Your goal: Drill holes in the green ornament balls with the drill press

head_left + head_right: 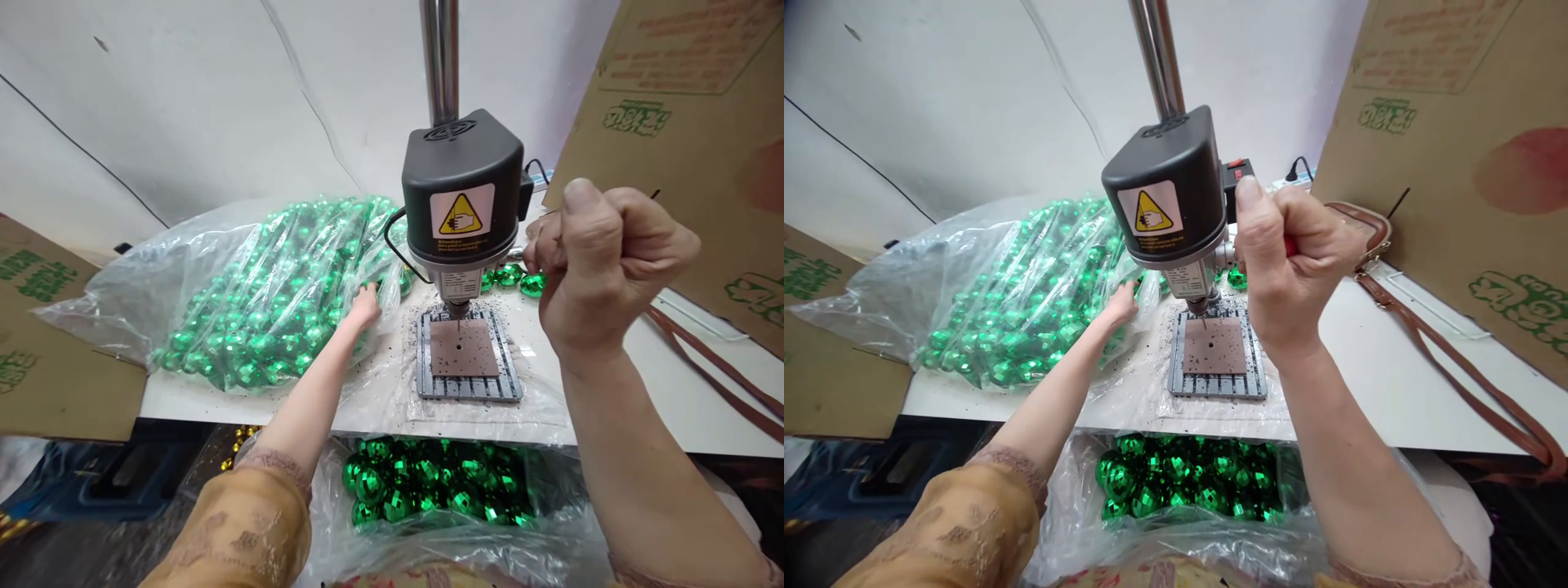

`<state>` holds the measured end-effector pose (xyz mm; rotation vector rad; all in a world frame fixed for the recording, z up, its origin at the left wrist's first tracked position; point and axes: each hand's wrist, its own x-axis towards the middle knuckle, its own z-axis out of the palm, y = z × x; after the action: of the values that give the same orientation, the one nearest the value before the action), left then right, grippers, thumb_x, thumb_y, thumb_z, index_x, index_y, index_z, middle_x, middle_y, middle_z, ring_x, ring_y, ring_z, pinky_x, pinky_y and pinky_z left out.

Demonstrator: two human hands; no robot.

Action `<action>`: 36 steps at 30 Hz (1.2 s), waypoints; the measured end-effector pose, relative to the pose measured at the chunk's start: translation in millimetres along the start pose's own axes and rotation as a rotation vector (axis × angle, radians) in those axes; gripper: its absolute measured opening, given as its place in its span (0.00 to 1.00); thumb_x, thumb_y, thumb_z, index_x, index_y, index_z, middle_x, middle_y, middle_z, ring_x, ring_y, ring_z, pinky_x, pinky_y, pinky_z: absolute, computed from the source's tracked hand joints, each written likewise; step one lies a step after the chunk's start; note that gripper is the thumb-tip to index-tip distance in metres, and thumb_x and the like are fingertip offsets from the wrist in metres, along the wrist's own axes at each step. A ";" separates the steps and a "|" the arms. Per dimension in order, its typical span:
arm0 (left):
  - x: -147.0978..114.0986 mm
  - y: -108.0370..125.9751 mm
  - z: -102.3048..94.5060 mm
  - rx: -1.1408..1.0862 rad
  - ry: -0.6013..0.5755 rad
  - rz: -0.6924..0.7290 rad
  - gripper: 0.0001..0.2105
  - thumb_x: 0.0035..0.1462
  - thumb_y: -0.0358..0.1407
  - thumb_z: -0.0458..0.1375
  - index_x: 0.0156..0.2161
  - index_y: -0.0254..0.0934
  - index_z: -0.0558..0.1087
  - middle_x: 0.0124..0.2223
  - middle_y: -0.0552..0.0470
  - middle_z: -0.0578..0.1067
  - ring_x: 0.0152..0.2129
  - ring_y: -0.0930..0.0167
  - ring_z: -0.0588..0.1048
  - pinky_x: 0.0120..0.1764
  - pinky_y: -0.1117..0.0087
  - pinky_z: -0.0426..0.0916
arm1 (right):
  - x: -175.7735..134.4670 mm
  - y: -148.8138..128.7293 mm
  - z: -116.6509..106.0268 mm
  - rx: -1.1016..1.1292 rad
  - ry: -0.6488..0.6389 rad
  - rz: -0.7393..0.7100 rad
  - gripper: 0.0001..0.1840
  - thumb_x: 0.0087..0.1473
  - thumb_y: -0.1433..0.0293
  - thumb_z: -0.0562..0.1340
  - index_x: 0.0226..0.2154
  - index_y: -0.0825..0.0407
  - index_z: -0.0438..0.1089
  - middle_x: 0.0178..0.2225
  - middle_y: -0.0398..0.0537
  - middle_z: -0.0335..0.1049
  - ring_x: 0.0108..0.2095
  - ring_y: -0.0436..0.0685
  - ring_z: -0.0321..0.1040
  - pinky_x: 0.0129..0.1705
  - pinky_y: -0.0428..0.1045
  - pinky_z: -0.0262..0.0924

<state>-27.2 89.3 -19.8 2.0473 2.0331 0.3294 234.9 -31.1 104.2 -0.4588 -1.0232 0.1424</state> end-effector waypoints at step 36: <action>-115.3 54.1 27.5 -1.681 -0.367 -0.085 0.24 0.51 0.47 0.70 0.50 0.39 0.74 0.41 0.48 0.79 0.37 0.65 0.80 0.40 0.64 0.75 | -1.3 -2.6 -1.1 0.025 -0.022 0.067 0.27 0.58 0.65 0.63 0.16 0.50 0.49 0.15 0.36 0.45 0.16 0.44 0.49 0.20 0.49 0.42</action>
<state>31.9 -26.5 -27.5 0.7991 0.8349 1.0435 234.9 -34.2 103.8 -0.4696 -1.0264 0.2203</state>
